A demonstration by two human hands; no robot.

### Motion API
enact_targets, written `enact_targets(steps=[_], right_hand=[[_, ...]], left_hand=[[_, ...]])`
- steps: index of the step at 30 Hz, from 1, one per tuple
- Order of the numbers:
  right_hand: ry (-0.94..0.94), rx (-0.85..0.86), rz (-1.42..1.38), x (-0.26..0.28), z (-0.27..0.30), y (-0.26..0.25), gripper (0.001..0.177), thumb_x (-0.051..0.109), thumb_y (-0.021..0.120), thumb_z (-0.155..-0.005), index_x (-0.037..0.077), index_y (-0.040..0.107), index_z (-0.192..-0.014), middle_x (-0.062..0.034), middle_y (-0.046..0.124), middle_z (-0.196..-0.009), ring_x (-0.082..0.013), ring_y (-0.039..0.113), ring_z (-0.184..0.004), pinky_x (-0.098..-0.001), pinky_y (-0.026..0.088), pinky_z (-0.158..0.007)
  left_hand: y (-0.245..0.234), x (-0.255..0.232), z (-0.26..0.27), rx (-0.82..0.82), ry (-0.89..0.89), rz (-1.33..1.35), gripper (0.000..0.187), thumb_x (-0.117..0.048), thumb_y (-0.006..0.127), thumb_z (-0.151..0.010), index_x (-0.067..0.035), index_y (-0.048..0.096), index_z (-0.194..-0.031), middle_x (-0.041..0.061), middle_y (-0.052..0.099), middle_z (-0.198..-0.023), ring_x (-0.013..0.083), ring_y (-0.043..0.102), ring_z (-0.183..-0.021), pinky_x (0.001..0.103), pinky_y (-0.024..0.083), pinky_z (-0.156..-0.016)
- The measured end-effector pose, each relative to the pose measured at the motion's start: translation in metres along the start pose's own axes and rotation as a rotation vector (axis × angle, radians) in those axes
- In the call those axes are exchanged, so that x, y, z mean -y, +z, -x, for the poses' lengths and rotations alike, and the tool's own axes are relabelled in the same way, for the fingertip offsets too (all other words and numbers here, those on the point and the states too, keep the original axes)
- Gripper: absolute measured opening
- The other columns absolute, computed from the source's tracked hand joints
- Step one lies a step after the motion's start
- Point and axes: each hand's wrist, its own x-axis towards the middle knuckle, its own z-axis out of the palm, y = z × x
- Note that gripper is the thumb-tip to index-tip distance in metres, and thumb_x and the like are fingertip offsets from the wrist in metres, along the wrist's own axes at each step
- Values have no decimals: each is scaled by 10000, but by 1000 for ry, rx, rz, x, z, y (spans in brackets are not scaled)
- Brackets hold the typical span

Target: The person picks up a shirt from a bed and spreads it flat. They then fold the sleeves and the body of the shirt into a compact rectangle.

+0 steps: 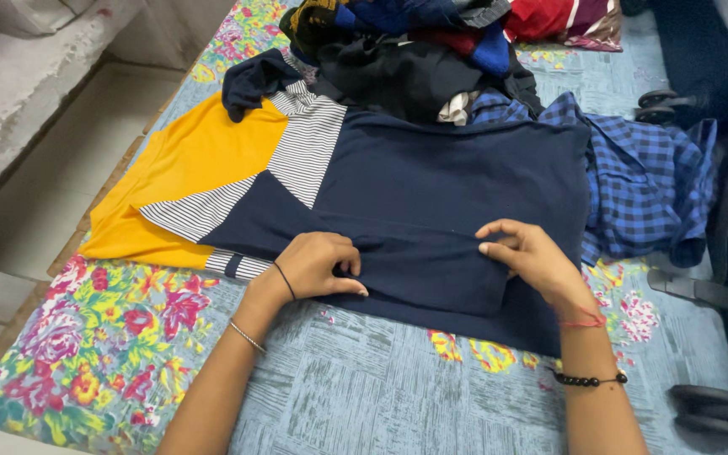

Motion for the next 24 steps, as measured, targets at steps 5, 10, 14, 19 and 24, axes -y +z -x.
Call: enact_targets(steps=[5, 10, 14, 19, 24], right_hand=[[107, 47, 163, 4, 1, -4, 417, 243, 799, -812, 84, 708, -1187, -53, 714, -751, -117, 604, -632, -288, 522, -571], [75, 23, 253, -4, -4, 2, 376, 224, 819, -789, 51, 741, -1114, -24, 718, -708, -114, 613, -573, -294, 512, -544], [27, -62, 335, -7, -5, 9, 329, 219, 843, -787, 25, 748, -1036, -47, 639, -618, -114, 551, -520, -296, 447, -493], [-13, -149, 100, -23, -4, 9, 217, 209, 800, -848, 17, 731, -920, -12, 627, -621, -93, 512, -491, -260, 359, -460], [-162, -226, -100, -41, 7, 15, 152, 132, 765, -888, 26, 662, -923, 48, 616, -699, -17, 515, -579, -209, 402, -508]], left_hand=[[-2, 1, 4, -142, -177, 5, 335, -433, 781, -849, -104, 753, -793, 71, 716, -739, 256, 712, -684, 374, 540, -624], [-5, 51, 11, -524, -284, -231, 116, -149, 650, -958, -140, 751, -1016, 46, 726, -1030, 305, 713, -875, 410, 562, -727], [-4, 102, 16, -529, -311, -444, 362, -4, 600, -821, -163, 732, -1119, 32, 678, -1212, 326, 707, -951, 430, 561, -748], [-7, 141, 7, -470, -511, -369, 83, -167, 694, -923, -164, 715, -1004, 41, 663, -1148, 329, 699, -917, 460, 550, -779], [-6, 147, 9, -600, -536, -329, 110, -161, 692, -928, -158, 719, -1034, 55, 653, -1139, 350, 690, -893, 479, 542, -762]])
